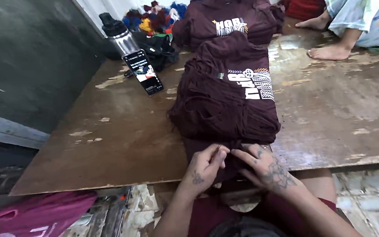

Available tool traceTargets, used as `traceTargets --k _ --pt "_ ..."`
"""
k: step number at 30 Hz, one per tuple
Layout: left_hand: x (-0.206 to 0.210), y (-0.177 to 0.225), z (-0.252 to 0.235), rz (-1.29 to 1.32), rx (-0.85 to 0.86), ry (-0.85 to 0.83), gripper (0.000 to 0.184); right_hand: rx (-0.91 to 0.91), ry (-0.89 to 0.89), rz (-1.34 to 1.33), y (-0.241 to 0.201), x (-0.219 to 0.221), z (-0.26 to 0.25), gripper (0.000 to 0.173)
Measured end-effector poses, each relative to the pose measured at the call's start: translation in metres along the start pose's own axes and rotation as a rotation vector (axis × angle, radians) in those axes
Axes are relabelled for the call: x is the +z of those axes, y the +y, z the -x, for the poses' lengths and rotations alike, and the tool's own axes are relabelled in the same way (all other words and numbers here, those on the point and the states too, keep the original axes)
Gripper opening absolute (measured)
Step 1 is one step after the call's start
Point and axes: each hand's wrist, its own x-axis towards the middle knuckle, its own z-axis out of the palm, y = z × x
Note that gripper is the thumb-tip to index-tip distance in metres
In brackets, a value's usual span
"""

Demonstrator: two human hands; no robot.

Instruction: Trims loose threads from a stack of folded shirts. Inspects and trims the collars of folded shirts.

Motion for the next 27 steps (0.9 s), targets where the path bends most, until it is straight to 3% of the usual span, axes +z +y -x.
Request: traceTargets --k 2,7,10,14,17,19,20,22,24,27 --pt "0.015 -0.007 -0.004 0.099 -0.102 0.036 0.033 -0.07 0.08 -0.027 0.006 0.003 0.014 0.019" --pt "0.001 -0.024 0.004 0.155 -0.024 -0.004 0.037 -0.035 0.015 -0.062 0.01 -0.034 0.048 0.02" --pt "0.0 -0.023 0.0 0.196 0.007 0.002 0.045 0.074 -0.05 -0.009 0.002 -0.045 0.043 0.026" --pt "0.021 -0.013 -0.012 0.34 0.016 0.046 0.043 0.138 0.014 -0.072 -0.005 -0.022 0.017 0.034" --pt "0.024 -0.015 -0.006 -0.056 0.079 -0.053 0.048 0.101 0.073 -0.114 0.003 -0.007 0.015 0.016" --pt "0.009 -0.013 0.009 -0.369 0.126 -0.177 0.049 0.087 0.053 -0.155 0.012 -0.019 0.029 0.018" --pt "0.002 -0.014 0.017 -0.461 0.133 -0.205 0.04 0.092 0.025 -0.162 0.014 -0.028 0.036 0.021" --pt "-0.008 -0.019 0.029 -0.52 0.18 -0.188 0.019 0.112 -0.024 -0.162 0.013 -0.038 0.038 0.029" --pt "-0.012 -0.024 0.03 -0.472 0.265 -0.195 0.013 0.155 -0.033 -0.146 0.003 -0.035 0.025 0.039" --pt "-0.021 -0.017 0.02 -0.515 0.262 -0.317 0.007 0.196 -0.012 -0.096 -0.005 -0.01 0.0 0.029"
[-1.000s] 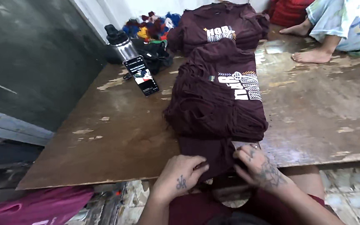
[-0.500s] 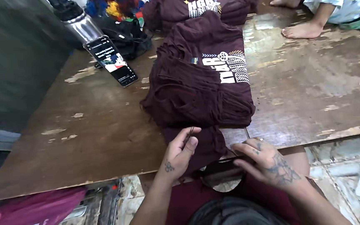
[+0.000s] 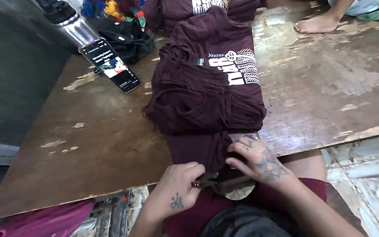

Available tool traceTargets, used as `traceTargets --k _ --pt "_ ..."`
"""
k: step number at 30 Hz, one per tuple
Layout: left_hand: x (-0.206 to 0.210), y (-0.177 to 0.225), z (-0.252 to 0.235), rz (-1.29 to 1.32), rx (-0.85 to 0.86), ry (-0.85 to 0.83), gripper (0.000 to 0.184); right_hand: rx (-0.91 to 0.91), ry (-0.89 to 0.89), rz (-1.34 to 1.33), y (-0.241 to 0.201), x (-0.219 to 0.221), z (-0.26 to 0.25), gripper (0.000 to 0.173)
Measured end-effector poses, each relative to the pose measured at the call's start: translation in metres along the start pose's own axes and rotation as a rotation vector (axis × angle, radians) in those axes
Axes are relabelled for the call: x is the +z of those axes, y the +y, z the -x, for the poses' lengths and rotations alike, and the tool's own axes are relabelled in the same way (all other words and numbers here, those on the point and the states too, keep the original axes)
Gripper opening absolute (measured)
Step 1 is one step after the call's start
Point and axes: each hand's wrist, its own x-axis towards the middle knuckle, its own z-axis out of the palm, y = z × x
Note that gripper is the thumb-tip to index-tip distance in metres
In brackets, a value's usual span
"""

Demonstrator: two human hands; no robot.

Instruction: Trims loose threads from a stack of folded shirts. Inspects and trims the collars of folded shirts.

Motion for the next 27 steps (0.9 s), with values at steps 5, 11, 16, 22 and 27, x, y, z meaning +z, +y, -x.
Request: traceTargets --k 5,11,16,22,27 --pt "-0.016 0.014 -0.015 0.077 -0.128 -0.013 0.033 0.019 0.002 0.061 0.0 0.013 0.003 0.023" --pt "0.041 0.019 -0.057 0.591 -0.166 0.293 0.048 -0.016 0.0 -0.005 0.006 0.01 0.006 0.012" --pt "0.033 0.012 -0.048 0.395 -0.111 0.174 0.043 -0.059 0.004 -0.081 0.022 -0.008 0.019 0.018" --pt "0.024 0.009 -0.033 0.192 -0.012 0.101 0.034 -0.089 0.017 -0.116 0.028 -0.006 0.023 0.026" --pt "0.033 0.012 -0.032 0.066 0.041 0.247 0.029 -0.129 0.073 -0.168 0.031 -0.004 0.024 0.028"
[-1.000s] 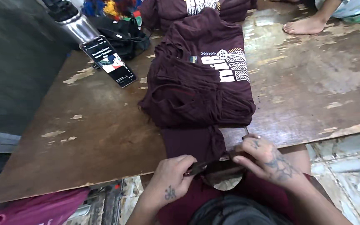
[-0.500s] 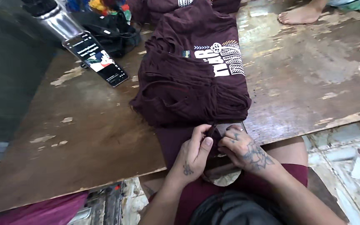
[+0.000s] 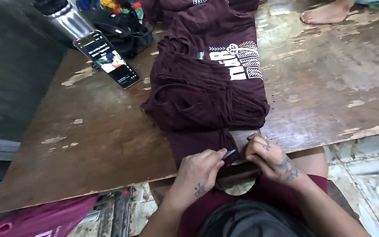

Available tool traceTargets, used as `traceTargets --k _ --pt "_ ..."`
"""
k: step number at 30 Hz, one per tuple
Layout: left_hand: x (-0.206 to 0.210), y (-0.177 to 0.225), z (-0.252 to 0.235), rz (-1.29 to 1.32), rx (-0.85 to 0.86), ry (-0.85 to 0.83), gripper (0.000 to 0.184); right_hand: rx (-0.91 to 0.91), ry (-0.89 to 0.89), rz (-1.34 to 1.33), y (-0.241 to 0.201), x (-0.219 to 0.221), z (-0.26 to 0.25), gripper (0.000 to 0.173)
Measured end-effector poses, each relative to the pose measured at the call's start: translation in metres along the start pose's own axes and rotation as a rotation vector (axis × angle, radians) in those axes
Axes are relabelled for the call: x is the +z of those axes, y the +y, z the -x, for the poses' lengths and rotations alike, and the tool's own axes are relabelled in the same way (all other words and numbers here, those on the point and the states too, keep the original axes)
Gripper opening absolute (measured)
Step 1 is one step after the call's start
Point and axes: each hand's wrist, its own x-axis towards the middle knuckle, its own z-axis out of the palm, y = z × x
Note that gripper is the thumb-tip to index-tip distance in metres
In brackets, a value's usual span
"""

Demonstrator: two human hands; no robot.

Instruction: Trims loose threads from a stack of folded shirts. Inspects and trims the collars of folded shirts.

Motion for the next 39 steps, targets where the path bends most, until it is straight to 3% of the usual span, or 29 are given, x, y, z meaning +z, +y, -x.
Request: traceTargets --k 3,14,21,24,26,28,29,30,32,34,36,39 --pt "-0.003 -0.003 -0.001 0.036 0.01 -0.047 0.031 0.011 0.033 -0.028 0.0 0.0 0.001 0.03" --pt "0.005 -0.001 -0.001 -0.03 0.034 0.044 0.031 0.03 0.045 -0.095 -0.001 0.001 0.002 0.033" --pt "-0.01 -0.001 0.014 0.034 -0.163 0.027 0.048 0.025 -0.118 -0.2 -0.003 -0.02 0.012 0.062" --pt "-0.016 -0.002 0.013 -0.033 -0.106 -0.05 0.021 0.124 -0.094 0.001 -0.011 -0.021 0.002 0.051" --pt "-0.021 -0.002 0.001 0.042 -0.086 -0.075 0.014 0.169 -0.141 0.08 -0.016 -0.01 -0.016 0.056" --pt "-0.02 -0.002 -0.017 0.176 -0.175 -0.015 0.019 0.143 -0.145 0.031 -0.015 0.008 -0.034 0.038" --pt "-0.014 -0.003 -0.025 0.316 -0.277 0.083 0.019 0.116 -0.108 -0.05 -0.013 0.017 -0.04 0.022" --pt "-0.006 -0.006 -0.031 0.487 -0.393 0.21 0.014 0.112 -0.066 -0.169 -0.011 0.023 -0.045 0.017" --pt "0.001 -0.012 -0.038 0.745 -0.551 0.41 0.016 0.183 -0.082 -0.41 -0.009 0.021 -0.049 0.024" --pt "-0.003 -0.009 -0.041 0.805 -0.586 0.445 0.024 0.19 -0.13 -0.488 -0.007 0.015 -0.047 0.034" --pt "-0.002 -0.006 -0.04 0.782 -0.551 0.453 0.026 0.139 -0.147 -0.383 -0.01 0.012 -0.045 0.038" --pt "-0.003 -0.004 -0.04 0.767 -0.521 0.426 0.025 0.074 -0.035 0.068 -0.018 0.025 -0.051 0.033"
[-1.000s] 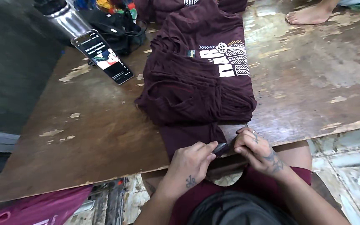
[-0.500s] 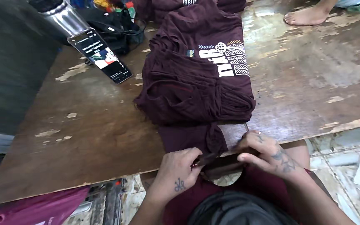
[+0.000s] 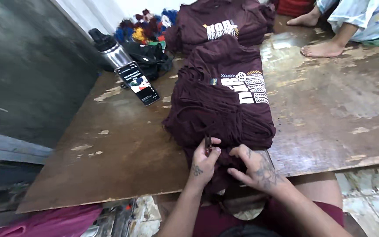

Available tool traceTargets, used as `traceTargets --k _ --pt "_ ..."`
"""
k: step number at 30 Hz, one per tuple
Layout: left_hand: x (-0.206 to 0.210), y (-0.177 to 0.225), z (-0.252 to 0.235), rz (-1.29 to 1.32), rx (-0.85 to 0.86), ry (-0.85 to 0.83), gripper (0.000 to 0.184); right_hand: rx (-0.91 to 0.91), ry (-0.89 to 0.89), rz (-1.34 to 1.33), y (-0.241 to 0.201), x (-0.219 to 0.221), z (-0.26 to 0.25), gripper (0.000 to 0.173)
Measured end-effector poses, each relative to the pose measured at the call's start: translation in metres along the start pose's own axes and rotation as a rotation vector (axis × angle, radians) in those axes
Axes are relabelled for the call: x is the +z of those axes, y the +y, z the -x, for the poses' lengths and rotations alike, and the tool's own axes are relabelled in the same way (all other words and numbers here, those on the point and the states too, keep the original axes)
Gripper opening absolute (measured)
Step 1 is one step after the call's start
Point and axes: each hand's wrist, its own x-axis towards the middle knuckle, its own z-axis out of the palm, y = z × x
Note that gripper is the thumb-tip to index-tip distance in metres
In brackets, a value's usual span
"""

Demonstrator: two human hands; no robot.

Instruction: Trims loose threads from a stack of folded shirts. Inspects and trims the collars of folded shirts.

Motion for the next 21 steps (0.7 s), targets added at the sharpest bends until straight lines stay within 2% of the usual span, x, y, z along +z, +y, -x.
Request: traceTargets --k 2,4,8,13,15,16,19,21 --pt "-0.004 0.0 0.002 -0.003 0.025 -0.047 0.025 -0.047 0.036 0.147 0.003 0.004 0.003 0.019" --pt "-0.011 0.002 0.004 -0.05 0.055 -0.132 0.025 -0.053 -0.029 0.102 0.008 -0.007 0.014 0.015" --pt "-0.016 0.002 0.009 -0.13 0.095 -0.235 0.023 -0.063 -0.077 0.079 0.028 -0.033 0.051 0.021" --pt "-0.01 0.004 0.007 -0.114 0.063 -0.17 0.021 0.013 -0.089 0.174 0.017 -0.038 0.048 0.024" --pt "-0.007 0.004 0.007 -0.081 0.051 -0.131 0.02 0.076 -0.081 0.191 0.003 -0.027 0.031 0.044" --pt "-0.006 0.003 0.007 -0.069 0.05 -0.12 0.02 0.065 -0.059 0.191 -0.002 -0.019 0.023 0.047" --pt "-0.008 0.002 0.009 -0.064 0.062 -0.119 0.02 -0.05 0.057 0.225 -0.002 0.001 0.016 0.018" --pt "-0.014 0.003 0.013 -0.123 0.079 -0.169 0.021 -0.012 -0.026 0.194 0.002 -0.009 0.024 0.014"
